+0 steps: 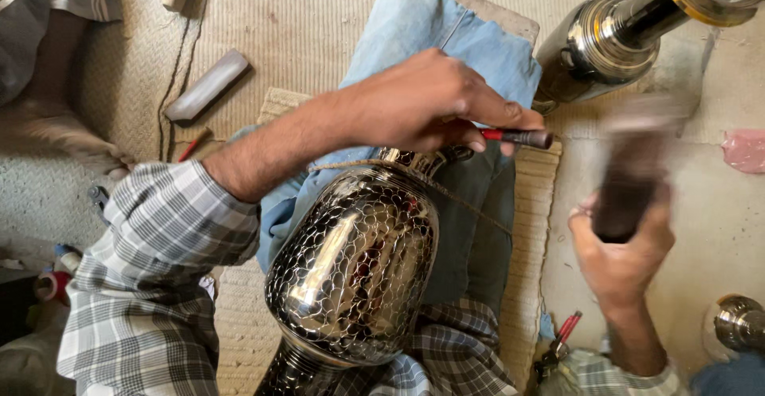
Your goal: The person sits on the floor with a brass vase held between their legs and, using a punch chisel and a wooden mallet, repeatedly strikes the chisel to chase a honeycomb pattern into the vase's surface. Near the end they untie the rope securing the vase, reposition it, and resume hammering on another section.
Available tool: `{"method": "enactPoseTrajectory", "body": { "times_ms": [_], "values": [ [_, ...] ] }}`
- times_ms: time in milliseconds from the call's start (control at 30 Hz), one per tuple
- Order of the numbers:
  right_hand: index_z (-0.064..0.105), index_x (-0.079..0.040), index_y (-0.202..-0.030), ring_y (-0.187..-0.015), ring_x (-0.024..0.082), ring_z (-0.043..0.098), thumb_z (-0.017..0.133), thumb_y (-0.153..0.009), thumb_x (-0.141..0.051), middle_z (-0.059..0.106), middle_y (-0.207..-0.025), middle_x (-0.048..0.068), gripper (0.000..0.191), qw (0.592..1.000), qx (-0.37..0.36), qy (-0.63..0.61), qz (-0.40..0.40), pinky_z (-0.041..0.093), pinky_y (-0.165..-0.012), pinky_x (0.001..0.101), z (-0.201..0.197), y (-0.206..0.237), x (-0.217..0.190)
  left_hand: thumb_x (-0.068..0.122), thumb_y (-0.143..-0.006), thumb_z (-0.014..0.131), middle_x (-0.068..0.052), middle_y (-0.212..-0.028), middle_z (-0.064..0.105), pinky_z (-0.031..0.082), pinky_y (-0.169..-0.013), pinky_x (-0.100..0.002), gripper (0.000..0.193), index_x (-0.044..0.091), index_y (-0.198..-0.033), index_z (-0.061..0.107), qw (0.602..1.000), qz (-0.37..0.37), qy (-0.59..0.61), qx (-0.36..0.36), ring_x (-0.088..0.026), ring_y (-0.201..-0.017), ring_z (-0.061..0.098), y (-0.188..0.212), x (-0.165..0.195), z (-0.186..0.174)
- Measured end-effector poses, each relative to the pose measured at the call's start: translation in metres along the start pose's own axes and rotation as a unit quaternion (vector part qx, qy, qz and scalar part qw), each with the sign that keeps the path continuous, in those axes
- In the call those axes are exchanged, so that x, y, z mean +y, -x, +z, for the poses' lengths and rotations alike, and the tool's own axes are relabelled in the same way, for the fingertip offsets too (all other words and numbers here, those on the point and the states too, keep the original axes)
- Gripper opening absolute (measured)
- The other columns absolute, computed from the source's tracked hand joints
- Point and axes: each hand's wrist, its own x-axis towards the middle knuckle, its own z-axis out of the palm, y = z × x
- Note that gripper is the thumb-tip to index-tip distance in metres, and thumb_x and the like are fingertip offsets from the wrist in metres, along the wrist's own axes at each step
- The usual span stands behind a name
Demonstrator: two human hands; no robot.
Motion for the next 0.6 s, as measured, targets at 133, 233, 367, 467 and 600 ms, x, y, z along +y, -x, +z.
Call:
{"method": "enactPoseTrajectory", "body": {
  "times_ms": [133,233,367,467,600],
  "values": [
    [0.013,-0.007,-0.170,-0.091,0.020,0.067,0.075,-0.101,0.014,0.065,-0.109,0.013,0.095,0.992,-0.016,-0.119,0.039,0.057,-0.087,0.0327,-0.025,-0.038,-0.003,0.008,-0.102,0.072,0.003,-0.120,0.079,0.063,-0.086,-0.035,0.048,0.021,-0.147,0.060,0.995,-0.053,-0.003,0.083,-0.017,-0.106,0.078,-0.002,0.007,0.004],
    [0.018,-0.006,-0.169,-0.091,0.018,0.062,0.075,-0.103,0.012,0.059,-0.111,0.012,0.089,0.982,-0.029,-0.175,0.061,0.055,-0.086,0.0308,-0.041,-0.079,-0.018,0.008,-0.101,0.075,0.002,-0.115,0.079,0.061,-0.083,-0.037,0.048,0.020,-0.145,0.061,0.988,-0.077,-0.046,0.128,-0.020,-0.102,0.076,-0.005,0.011,0.004],
    [0.041,0.004,-0.147,-0.078,0.028,0.061,0.081,-0.068,0.013,0.063,-0.091,0.023,0.089,0.978,-0.140,0.122,-0.092,0.052,-0.073,0.0402,-0.066,-0.129,-0.033,0.006,-0.102,0.075,0.000,-0.113,0.078,0.061,-0.088,-0.036,0.048,0.018,-0.146,0.056,0.980,-0.078,-0.045,0.179,-0.018,-0.098,0.077,-0.009,0.015,0.002],
    [0.044,-0.003,-0.143,-0.084,0.013,0.061,0.074,-0.087,0.003,0.062,-0.100,0.005,0.063,0.985,-0.121,-0.118,0.045,0.052,-0.077,0.0273,-0.076,-0.143,-0.039,0.006,-0.103,0.075,-0.002,-0.112,0.077,0.061,-0.087,-0.035,0.050,0.017,-0.147,0.053,0.974,-0.071,-0.036,0.214,-0.018,-0.098,0.077,-0.007,0.017,0.002],
    [0.055,-0.007,-0.118,-0.077,0.015,0.057,0.074,-0.104,0.001,0.060,-0.092,0.005,0.025,0.987,-0.150,-0.027,0.058,0.047,-0.069,0.0265,-0.088,-0.151,-0.039,0.009,-0.102,0.079,-0.004,-0.106,0.077,0.058,-0.079,-0.035,0.051,0.018,-0.147,0.058,0.970,-0.097,-0.053,0.217,-0.021,-0.092,0.076,-0.004,0.018,0.003]
  ]
}}
